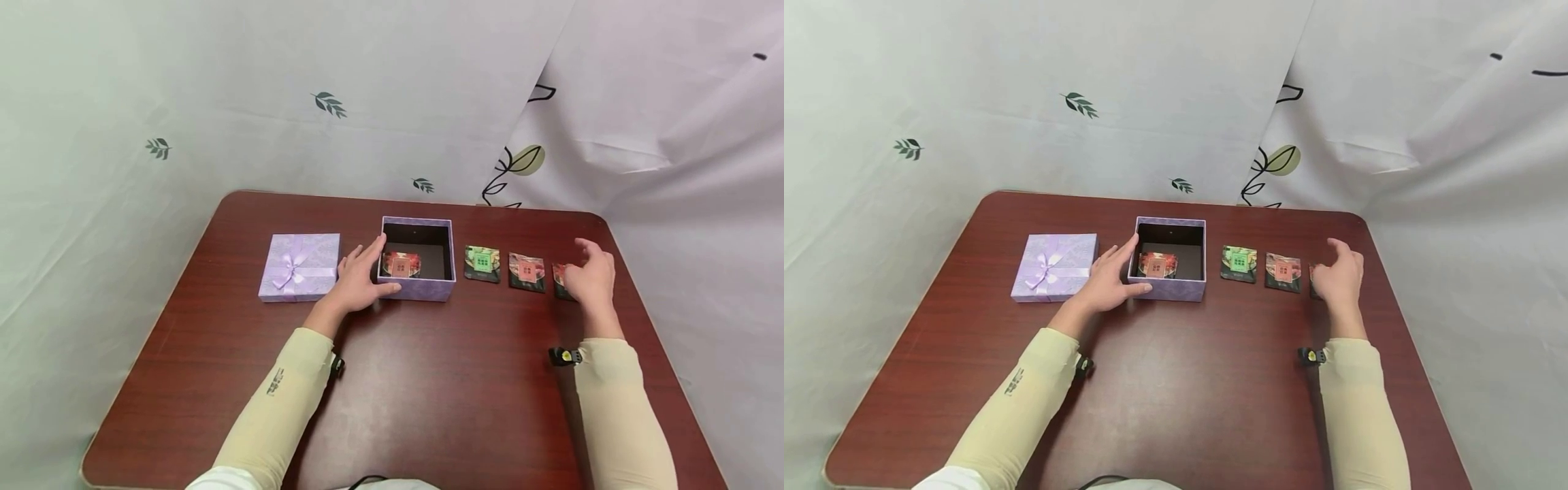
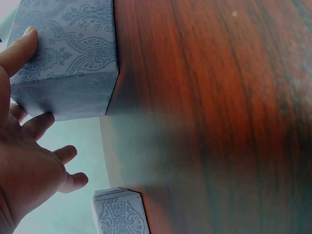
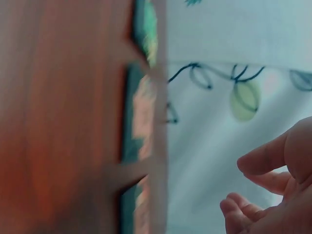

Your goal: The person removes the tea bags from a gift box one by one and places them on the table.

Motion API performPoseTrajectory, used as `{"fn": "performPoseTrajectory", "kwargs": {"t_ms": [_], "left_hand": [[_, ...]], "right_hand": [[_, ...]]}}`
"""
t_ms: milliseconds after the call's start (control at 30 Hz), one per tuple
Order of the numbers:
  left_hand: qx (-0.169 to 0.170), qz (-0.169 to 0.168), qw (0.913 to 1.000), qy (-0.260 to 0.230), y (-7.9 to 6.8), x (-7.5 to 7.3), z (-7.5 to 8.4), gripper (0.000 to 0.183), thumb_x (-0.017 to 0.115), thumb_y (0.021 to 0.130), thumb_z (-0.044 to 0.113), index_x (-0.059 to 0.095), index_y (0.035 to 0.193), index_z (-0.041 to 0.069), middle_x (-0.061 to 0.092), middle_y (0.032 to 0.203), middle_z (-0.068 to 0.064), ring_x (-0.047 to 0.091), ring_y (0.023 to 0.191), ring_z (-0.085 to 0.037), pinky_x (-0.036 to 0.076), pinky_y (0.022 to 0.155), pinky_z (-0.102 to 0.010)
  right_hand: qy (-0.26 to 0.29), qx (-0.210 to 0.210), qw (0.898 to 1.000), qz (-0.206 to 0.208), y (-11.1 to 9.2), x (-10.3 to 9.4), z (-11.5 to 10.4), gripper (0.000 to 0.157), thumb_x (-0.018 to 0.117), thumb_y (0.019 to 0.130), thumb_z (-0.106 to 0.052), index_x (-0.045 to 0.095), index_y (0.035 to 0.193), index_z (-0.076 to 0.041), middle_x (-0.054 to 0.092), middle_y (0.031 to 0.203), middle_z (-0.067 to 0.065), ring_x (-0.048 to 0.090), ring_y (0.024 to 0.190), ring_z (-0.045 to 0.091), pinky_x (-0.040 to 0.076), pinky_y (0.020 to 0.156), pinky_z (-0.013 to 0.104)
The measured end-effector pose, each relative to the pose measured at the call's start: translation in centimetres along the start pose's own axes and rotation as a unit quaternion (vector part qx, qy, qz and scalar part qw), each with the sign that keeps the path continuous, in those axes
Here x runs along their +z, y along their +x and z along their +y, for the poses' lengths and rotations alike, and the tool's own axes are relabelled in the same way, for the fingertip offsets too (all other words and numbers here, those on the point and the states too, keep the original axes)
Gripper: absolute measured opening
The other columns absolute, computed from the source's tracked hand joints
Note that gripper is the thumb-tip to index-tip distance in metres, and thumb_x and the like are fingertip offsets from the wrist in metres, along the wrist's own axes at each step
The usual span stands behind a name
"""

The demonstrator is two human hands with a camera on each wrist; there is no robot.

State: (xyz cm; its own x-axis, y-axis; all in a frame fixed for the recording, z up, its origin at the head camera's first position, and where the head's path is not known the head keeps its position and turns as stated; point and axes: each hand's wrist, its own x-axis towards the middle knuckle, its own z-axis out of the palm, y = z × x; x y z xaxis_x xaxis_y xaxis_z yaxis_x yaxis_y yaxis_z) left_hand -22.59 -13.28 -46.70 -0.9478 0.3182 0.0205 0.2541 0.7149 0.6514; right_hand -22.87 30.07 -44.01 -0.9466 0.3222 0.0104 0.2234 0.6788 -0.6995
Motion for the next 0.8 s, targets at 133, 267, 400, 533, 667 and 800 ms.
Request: {"fn": "performPoseTrajectory", "kwargs": {"t_ms": [133, 267, 400, 533, 667, 800], "left_hand": [[-0.002, -0.003, 1.0, 0.001, 0.0, -0.2, 0.2, 0.104, 0.078, 0.085, 0.044, 0.013, 0.163, 0.021, 0.015, 0.166, 0.003, 0.011, 0.146, -0.045, 0.004, 0.109, -0.068], [-0.002, -0.005, 1.0, 0.003, 0.0, -0.2, 0.3, 0.104, 0.078, 0.085, 0.044, 0.013, 0.163, 0.021, 0.015, 0.166, 0.002, 0.012, 0.146, -0.045, 0.004, 0.109, -0.068], [-0.002, -0.006, 1.0, 0.005, 0.0, -0.1, 0.2, 0.104, 0.078, 0.085, 0.044, 0.013, 0.163, 0.021, 0.017, 0.165, -0.001, 0.012, 0.146, -0.045, 0.004, 0.109, -0.068], [-0.002, -0.004, 1.0, 0.005, -0.1, -0.1, 0.2, 0.103, 0.078, 0.086, 0.044, 0.013, 0.163, 0.021, 0.018, 0.165, -0.002, 0.013, 0.146, -0.045, 0.005, 0.109, -0.069], [0.0, -0.001, 1.0, 0.009, -0.1, -0.1, 0.2, 0.103, 0.077, 0.085, 0.045, 0.013, 0.163, 0.02, 0.019, 0.165, -0.002, 0.014, 0.145, -0.046, 0.006, 0.109, -0.069], [0.002, -0.002, 1.0, 0.009, 0.0, -0.1, 0.1, 0.104, 0.078, 0.085, 0.045, 0.013, 0.163, 0.019, 0.018, 0.165, -0.004, 0.014, 0.145, -0.047, 0.006, 0.108, -0.069]], "right_hand": [[0.023, -0.013, 1.0, 0.007, -0.3, 0.4, -2.1, 0.059, 0.052, 0.093, -0.002, 0.042, 0.151, -0.007, 0.042, 0.14, 0.027, 0.046, 0.121, 0.043, 0.039, 0.091, 0.054], [0.04, -0.018, 0.999, 0.005, -0.5, 0.9, -3.7, 0.06, 0.053, 0.093, -0.002, 0.043, 0.151, -0.009, 0.044, 0.14, 0.025, 0.048, 0.121, 0.041, 0.04, 0.093, 0.054], [0.056, -0.032, 0.998, 0.008, -0.7, 1.6, -4.7, 0.06, 0.055, 0.093, -0.002, 0.045, 0.151, -0.009, 0.045, 0.139, 0.024, 0.049, 0.121, 0.04, 0.041, 0.094, 0.053], [0.068, -0.047, 0.997, 0.006, -1.0, 2.1, -5.7, 0.058, 0.056, 0.093, -0.002, 0.046, 0.15, -0.01, 0.046, 0.139, 0.022, 0.05, 0.12, 0.039, 0.041, 0.092, 0.052], [0.076, -0.059, 0.995, 0.001, -1.3, 2.5, -6.7, 0.057, 0.057, 0.094, -0.003, 0.047, 0.15, -0.011, 0.046, 0.138, 0.021, 0.05, 0.119, 0.038, 0.042, 0.092, 0.051], [0.079, -0.074, 0.994, 0.0, -1.4, 3.0, -7.6, 0.057, 0.058, 0.093, -0.002, 0.049, 0.148, -0.01, 0.048, 0.136, 0.023, 0.052, 0.117, 0.038, 0.041, 0.093, 0.052]]}}
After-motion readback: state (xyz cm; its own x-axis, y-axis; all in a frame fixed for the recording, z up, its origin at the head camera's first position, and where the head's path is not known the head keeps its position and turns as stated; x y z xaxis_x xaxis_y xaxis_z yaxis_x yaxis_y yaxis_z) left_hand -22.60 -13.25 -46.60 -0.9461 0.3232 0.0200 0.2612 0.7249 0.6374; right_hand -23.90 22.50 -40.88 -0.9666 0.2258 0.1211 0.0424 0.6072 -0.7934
